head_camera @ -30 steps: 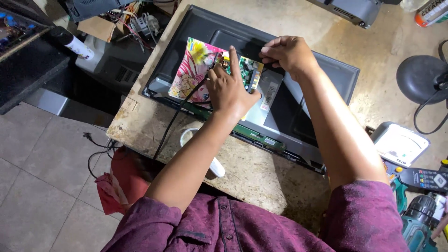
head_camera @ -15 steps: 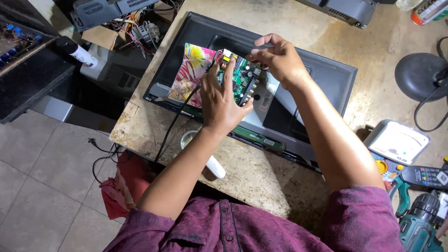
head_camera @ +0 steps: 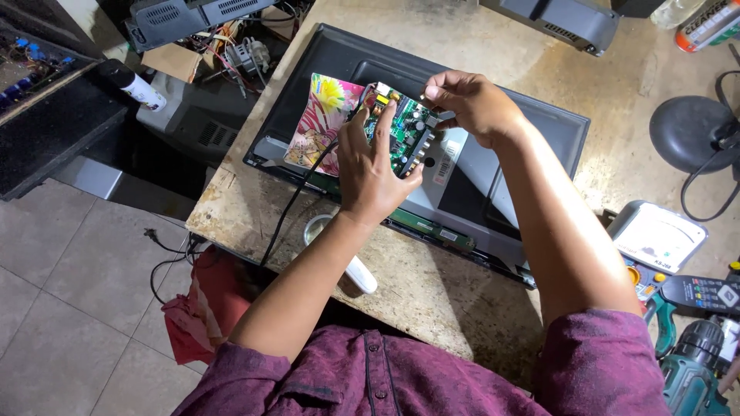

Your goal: Connecting internal circuit boards and ribbon cables to a television panel and testing functionality with a remote control.

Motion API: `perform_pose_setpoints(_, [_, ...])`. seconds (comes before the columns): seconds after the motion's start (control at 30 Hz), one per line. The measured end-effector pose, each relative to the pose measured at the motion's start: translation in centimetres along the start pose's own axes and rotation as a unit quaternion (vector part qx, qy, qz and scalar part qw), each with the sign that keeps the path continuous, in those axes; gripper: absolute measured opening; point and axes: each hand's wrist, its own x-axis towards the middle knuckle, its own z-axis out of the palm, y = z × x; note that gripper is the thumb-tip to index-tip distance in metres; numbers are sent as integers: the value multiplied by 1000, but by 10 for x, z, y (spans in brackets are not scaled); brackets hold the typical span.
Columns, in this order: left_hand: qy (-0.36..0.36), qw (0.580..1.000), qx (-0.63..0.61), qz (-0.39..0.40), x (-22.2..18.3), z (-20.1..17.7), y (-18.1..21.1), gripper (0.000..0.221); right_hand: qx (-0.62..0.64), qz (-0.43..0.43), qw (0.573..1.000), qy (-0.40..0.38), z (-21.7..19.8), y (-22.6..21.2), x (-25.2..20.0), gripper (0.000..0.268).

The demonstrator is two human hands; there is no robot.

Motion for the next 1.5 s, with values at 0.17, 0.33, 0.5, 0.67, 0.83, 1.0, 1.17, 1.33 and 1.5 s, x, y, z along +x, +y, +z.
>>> perform_pose_setpoints(0.17, [-9, 1000, -3, 3, -2, 1, -2, 115, -48, 16, 998, -26, -1, -12, -3, 10])
perform_pose_setpoints(0.33, [-1, 1000, -15, 13, -3, -1, -2, 117, -92, 4, 995, -45, -5, -16, -4, 9])
perform_pose_setpoints(0.5, [4, 999, -46, 21, -5, -1, -3, 114, -100, -5, 992, -77, -11, -20, -5, 11])
perform_pose_setpoints(0.67, [4, 998, -61, 29, -8, 2, -2, 111, -137, 47, 987, -65, -10, -34, -9, 13])
perform_pose_setpoints(0.83, [12, 997, -70, 40, -11, 3, -2, 111, -149, 64, 984, -72, -12, -34, -6, 15])
perform_pose_setpoints(1.0, [22, 997, -67, 39, -11, 5, -1, 102, -194, 60, 978, -52, -9, -39, -10, 19])
perform_pose_setpoints(1.17, [10, 995, -91, 31, -8, 4, 3, 93, -204, 54, 977, -20, -5, -33, -9, 21])
perform_pose_setpoints(1.33, [-7, 996, -87, 28, -6, 7, 3, 94, -185, 64, 981, -11, -2, -24, -5, 17])
perform_pose_setpoints(1.5, [-26, 994, -66, -86, 23, 2, 8, 91, -186, 29, 980, 71, 9, -21, -4, 37])
